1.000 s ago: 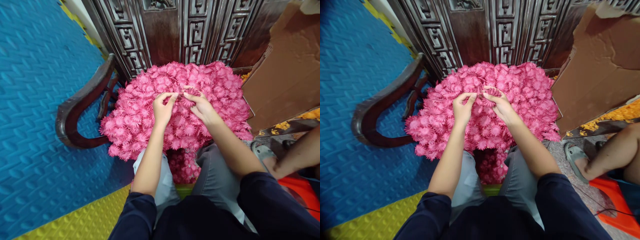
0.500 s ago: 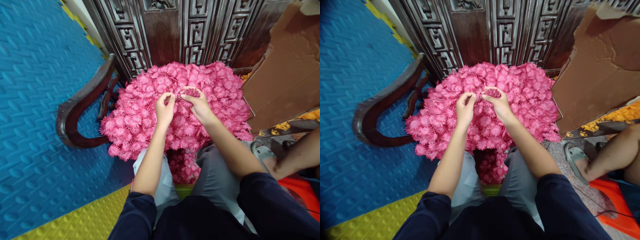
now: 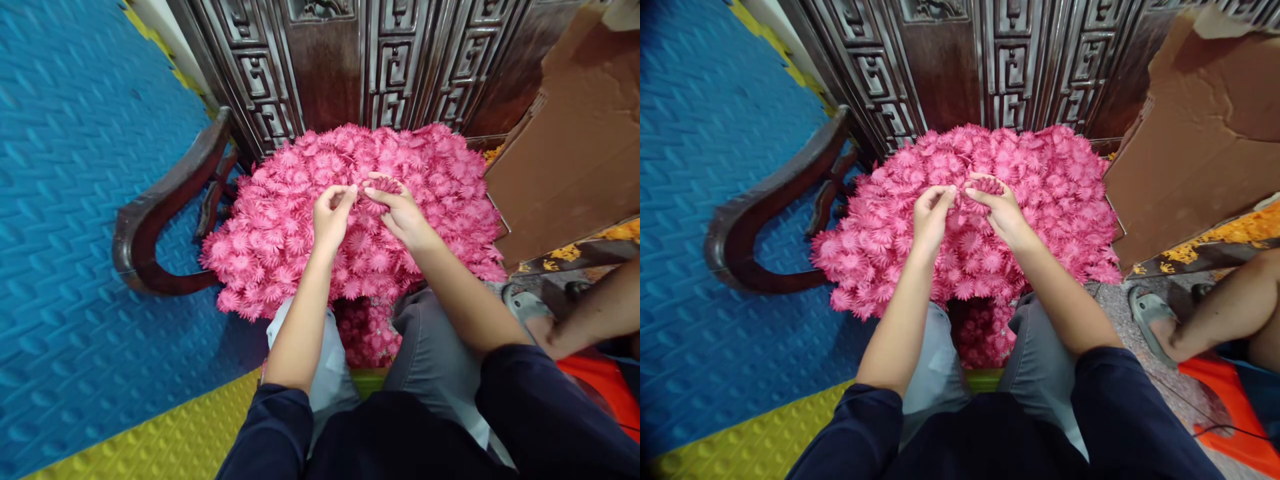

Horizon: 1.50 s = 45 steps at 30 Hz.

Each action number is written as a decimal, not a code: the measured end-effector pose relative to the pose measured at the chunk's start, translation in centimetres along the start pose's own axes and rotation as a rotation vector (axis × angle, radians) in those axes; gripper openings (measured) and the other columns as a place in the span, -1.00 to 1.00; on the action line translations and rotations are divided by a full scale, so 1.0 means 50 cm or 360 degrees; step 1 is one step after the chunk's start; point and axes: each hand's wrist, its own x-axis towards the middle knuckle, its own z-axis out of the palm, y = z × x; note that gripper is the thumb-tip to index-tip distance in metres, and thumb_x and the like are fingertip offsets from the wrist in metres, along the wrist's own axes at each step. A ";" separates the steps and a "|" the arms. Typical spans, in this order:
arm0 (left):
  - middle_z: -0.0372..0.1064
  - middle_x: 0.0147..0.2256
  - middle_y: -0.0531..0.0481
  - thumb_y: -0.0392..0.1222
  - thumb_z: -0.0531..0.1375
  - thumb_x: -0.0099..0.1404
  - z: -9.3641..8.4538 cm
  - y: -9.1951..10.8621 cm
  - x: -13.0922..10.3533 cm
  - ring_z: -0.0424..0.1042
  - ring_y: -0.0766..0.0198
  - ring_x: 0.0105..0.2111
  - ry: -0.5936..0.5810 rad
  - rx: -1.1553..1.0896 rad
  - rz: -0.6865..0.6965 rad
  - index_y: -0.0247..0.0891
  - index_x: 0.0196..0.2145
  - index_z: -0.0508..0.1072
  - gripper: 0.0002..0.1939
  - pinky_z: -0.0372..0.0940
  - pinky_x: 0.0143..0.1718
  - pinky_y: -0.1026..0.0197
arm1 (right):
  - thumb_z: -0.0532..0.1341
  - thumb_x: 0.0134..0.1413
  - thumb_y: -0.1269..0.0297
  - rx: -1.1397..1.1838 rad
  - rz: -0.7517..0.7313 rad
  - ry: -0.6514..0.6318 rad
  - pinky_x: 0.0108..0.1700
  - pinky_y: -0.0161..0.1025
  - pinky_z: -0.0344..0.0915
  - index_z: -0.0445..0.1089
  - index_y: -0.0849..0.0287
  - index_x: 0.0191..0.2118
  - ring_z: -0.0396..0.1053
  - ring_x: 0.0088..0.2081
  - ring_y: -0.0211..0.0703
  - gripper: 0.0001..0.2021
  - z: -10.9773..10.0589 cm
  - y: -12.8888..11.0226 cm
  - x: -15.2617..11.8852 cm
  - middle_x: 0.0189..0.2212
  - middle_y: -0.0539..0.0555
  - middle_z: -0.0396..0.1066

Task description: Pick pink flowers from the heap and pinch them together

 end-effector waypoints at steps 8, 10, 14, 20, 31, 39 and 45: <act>0.47 -0.44 0.08 -0.34 0.20 0.20 0.000 0.003 0.001 0.44 0.34 -0.37 0.0075 0.0089 0.0022 -0.22 -0.47 0.48 -0.88 0.33 -0.22 0.30 | 0.43 -0.31 0.44 0.0063 0.0054 -0.0059 0.06 -0.23 0.40 0.48 0.07 -0.23 0.52 -0.28 -0.27 -0.62 0.002 -0.005 -0.001 -0.39 -0.11 0.57; 0.46 -0.45 0.09 -0.35 0.19 0.20 0.000 0.000 0.002 0.42 0.35 -0.39 0.0111 0.0090 0.0023 -0.22 -0.47 0.48 -0.87 0.33 -0.24 0.31 | 0.43 -0.32 0.44 0.0108 0.0086 -0.0080 0.03 -0.25 0.42 0.48 0.09 -0.25 0.53 -0.29 -0.28 -0.63 0.003 -0.007 -0.003 -0.40 -0.10 0.57; 0.43 -0.46 0.09 -0.33 0.19 0.18 -0.001 -0.006 0.002 0.40 0.35 -0.41 0.0123 0.0077 0.0033 -0.22 -0.47 0.48 -0.90 0.31 -0.27 0.30 | 0.44 -0.34 0.44 0.0125 0.0113 -0.0072 -0.01 -0.28 0.43 0.47 0.13 -0.32 0.53 -0.30 -0.28 -0.68 0.004 -0.008 -0.004 -0.40 -0.08 0.58; 0.42 -0.44 0.07 -0.27 0.20 0.21 -0.001 -0.002 -0.001 0.39 0.34 -0.39 0.0019 0.0068 0.0049 -0.22 -0.46 0.44 -0.91 0.30 -0.25 0.28 | 0.43 -0.33 0.41 0.0014 0.0011 0.0010 0.05 -0.22 0.42 0.47 0.10 -0.32 0.51 -0.28 -0.27 -0.69 0.006 -0.005 -0.003 -0.38 -0.09 0.56; 0.30 -0.53 0.12 -0.28 0.31 0.14 -0.001 0.001 0.002 0.26 0.40 -0.49 -0.0029 -0.0096 -0.0002 -0.25 -0.52 0.41 -0.85 0.19 -0.36 0.31 | 0.39 -0.33 0.42 -0.0219 -0.0286 0.0052 -0.03 -0.20 0.46 0.42 0.04 -0.31 0.46 -0.29 -0.29 -0.66 0.006 -0.004 0.003 -0.39 -0.11 0.49; 0.20 -0.58 0.15 -0.40 0.28 0.10 0.005 0.012 -0.003 0.19 0.41 -0.51 0.0149 -0.0241 -0.0065 -0.25 -0.60 0.34 -0.78 0.15 -0.37 0.33 | 0.33 -0.30 0.53 -0.0364 -0.0342 0.0104 -0.03 -0.17 0.45 0.40 0.07 -0.30 0.45 -0.26 -0.25 -0.67 0.013 -0.003 0.008 -0.39 -0.10 0.44; 0.20 -0.61 0.15 -0.37 0.27 0.10 0.009 0.024 -0.003 0.21 0.41 -0.51 0.0162 -0.0197 -0.0300 -0.24 -0.64 0.31 -0.75 0.21 -0.31 0.32 | 0.32 -0.27 0.55 -0.0399 -0.0297 0.0230 0.03 -0.19 0.43 0.39 0.06 -0.34 0.45 -0.19 -0.23 -0.70 0.034 -0.021 -0.008 -0.39 -0.09 0.43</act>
